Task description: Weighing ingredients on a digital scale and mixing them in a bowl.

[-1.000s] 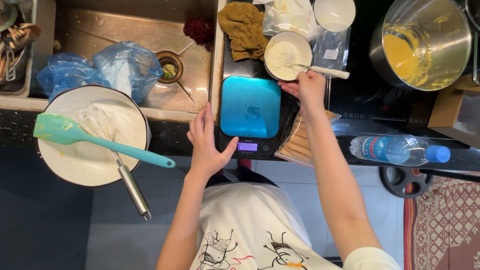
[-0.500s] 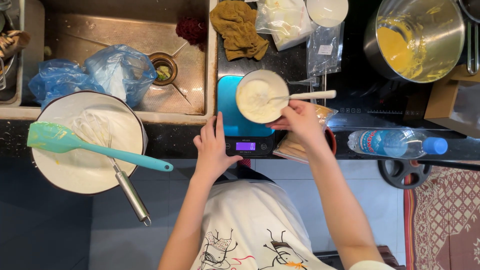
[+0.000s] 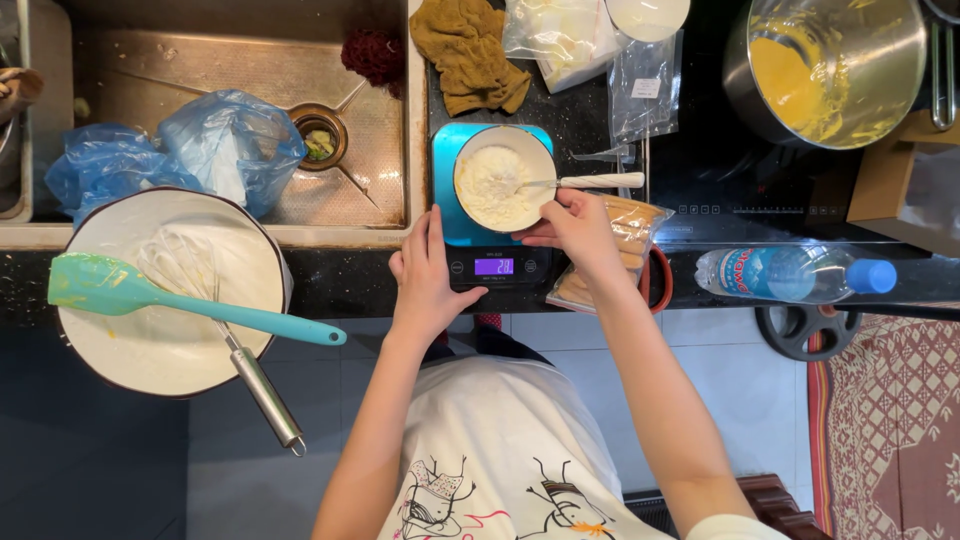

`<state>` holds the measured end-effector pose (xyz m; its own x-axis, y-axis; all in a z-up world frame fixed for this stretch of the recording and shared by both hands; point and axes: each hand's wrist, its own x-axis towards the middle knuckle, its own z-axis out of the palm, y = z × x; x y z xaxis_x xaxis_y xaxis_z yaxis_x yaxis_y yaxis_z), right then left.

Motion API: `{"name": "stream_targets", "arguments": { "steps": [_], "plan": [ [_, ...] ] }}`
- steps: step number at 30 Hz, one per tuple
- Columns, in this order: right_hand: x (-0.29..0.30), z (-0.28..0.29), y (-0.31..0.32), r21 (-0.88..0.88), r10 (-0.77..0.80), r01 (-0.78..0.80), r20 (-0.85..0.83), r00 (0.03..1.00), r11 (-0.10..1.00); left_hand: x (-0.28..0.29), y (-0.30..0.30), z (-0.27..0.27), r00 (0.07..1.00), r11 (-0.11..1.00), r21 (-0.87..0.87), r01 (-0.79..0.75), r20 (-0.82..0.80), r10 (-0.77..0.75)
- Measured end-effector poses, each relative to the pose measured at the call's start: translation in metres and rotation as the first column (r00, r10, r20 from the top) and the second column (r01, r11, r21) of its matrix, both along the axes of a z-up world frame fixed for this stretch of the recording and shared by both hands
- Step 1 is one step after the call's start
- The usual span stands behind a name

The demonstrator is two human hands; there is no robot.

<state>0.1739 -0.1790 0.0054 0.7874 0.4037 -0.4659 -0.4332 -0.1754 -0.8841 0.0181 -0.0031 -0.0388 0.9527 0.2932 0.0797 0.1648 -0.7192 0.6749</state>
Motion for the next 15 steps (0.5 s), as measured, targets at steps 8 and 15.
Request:
{"name": "stream_targets", "arguments": {
  "steps": [8, 15],
  "plan": [
    [-0.018, 0.018, -0.035, -0.104, -0.013, 0.017, 0.035, 0.999, 0.994, -0.014, 0.006, 0.023, 0.987, 0.997, 0.031, -0.071, 0.145, 0.066],
    [-0.059, 0.055, -0.108, -0.026, -0.374, 0.441, 0.487, 0.789, 0.897, -0.018, 0.000, 0.012, 0.912, 0.977, -0.158, -0.144, 0.361, 0.193]
  ]
}}
